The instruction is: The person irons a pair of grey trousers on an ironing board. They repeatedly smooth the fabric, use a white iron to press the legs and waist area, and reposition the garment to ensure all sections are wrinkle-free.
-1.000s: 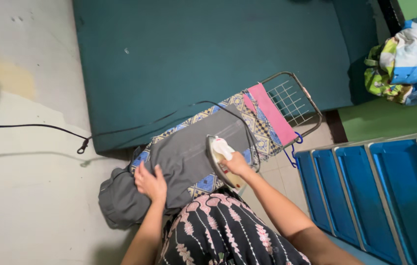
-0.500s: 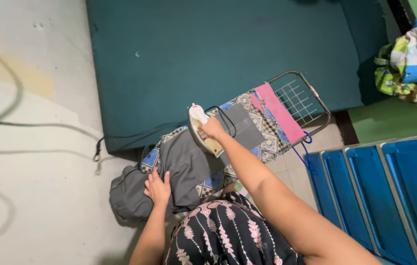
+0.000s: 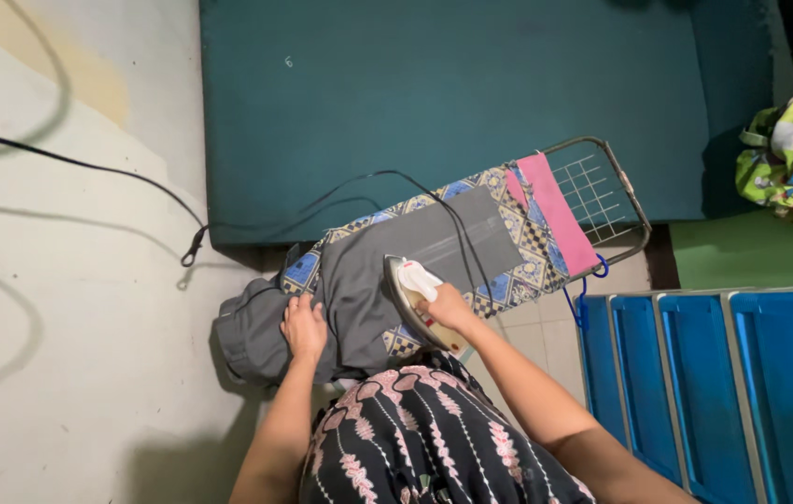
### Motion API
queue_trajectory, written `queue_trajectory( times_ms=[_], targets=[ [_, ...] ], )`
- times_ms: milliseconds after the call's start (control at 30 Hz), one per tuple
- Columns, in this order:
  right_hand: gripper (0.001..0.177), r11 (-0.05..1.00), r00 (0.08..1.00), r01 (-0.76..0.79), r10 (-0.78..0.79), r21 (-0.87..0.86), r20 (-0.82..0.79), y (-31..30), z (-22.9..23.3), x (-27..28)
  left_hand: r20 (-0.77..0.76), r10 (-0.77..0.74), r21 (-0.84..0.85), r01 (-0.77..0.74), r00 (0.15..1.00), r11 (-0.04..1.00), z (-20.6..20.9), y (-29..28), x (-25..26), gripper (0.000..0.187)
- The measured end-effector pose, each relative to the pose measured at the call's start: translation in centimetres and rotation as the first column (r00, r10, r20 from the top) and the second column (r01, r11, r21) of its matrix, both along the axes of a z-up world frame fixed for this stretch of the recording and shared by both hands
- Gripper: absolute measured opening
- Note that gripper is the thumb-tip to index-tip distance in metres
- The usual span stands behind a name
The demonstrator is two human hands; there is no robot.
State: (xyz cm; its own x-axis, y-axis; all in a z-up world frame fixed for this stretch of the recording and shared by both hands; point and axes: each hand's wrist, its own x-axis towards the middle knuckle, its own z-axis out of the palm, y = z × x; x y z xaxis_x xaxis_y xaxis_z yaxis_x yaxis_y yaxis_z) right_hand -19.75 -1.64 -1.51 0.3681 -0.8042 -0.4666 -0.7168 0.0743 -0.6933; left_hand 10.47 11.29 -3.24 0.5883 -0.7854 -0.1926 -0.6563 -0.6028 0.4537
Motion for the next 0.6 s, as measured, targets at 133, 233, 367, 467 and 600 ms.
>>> queue_trajectory(
  times_ms=[133, 233, 367, 467, 600],
  targets=[
    [0.038, 0.999, 0.997, 0.012, -0.01, 0.037, -0.073, -0.4, 0.2, 1.0, -0.092, 0.258, -0.323, -0.274, 0.962, 0.906, -3.2, 0.7, 0.0, 0.033],
    [0.042, 0.999, 0.998, 0.028, -0.025, 0.035, -0.065, -2.4, 0.5, 3.0, -0.213, 0.42, -0.349, -0.47, 0.882, 0.81, -4.3, 1.7, 1.7, 0.034],
    [0.046, 0.992, 0.994, 0.11, -0.109, 0.064, -0.012, -5.2, 0.9, 6.7, -0.134, 0.48, -0.375, -0.493, 0.867, 0.785, -3.3, 2.2, 6.1, 0.033],
    [0.048, 0.993, 0.993, 0.119, -0.119, -0.001, -0.006, -7.1, 0.3, 8.6, -0.041, 0.465, -0.417, -0.438, 0.885, 0.797, -1.6, 2.2, 8.0, 0.03],
    [0.042, 0.979, 0.988, 0.152, -0.153, 0.132, 0.0, -8.6, 0.3, 9.6, -0.07, 0.453, -0.418, -0.438, 0.889, 0.796, 1.8, 2.2, 9.1, 0.021]
  ],
)
